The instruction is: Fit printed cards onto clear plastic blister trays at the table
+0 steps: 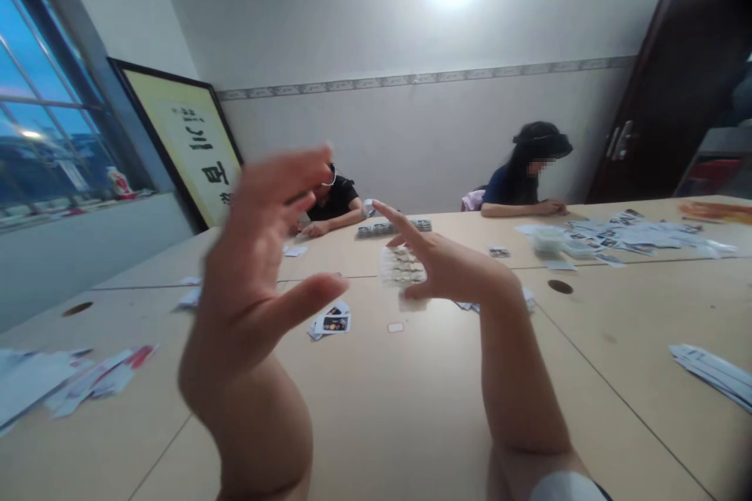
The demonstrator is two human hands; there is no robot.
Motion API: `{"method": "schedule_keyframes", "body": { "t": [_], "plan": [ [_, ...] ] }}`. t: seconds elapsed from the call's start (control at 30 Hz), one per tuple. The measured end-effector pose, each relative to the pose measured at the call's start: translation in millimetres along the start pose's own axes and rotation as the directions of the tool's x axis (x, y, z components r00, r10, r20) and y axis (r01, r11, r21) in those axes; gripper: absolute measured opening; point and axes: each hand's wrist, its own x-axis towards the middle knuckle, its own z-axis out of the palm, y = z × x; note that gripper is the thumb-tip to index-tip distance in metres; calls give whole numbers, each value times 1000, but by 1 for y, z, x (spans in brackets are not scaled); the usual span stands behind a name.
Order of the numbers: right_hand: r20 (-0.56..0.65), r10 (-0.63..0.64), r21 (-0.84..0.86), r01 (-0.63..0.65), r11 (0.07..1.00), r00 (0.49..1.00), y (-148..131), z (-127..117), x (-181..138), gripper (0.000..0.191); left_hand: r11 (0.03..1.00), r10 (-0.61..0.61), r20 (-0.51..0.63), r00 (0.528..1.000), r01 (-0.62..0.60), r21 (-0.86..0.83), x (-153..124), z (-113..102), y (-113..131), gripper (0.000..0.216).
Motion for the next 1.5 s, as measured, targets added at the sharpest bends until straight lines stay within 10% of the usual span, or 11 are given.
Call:
{"method": "schedule_keyframes", "body": {
  "t": [0.13, 0.27, 0.67, 0.83, 1.07, 1.5],
  "plan": [
    [-30, -61, 1, 61, 998, 998, 5, 2, 3, 127, 993, -103, 425, 899, 69, 94, 29, 38, -15, 36],
    [-112, -138, 15, 140, 990, 984, 7, 0, 6, 129, 986, -160, 598, 786, 104, 126, 24, 49, -33, 27],
    [-235, -45, 294, 115, 949, 971, 15, -1, 17, 132, 954, -267, 551, 791, 296, 37, 25, 56, -59, 29],
    [-406, 317, 667, 41, 744, 857, 18, 4, 32, 146, 899, -372, 293, 881, 420, -122, 22, 52, -71, 31],
    [-415, 359, 829, 185, 527, 836, 11, 19, 47, 130, 902, -319, 165, 933, 353, -249, 22, 70, -58, 22],
    [-553, 440, 538, -100, 837, 708, 23, 23, 50, 124, 926, -370, 187, 910, 378, -10, 25, 83, -61, 24]
  ]
}}
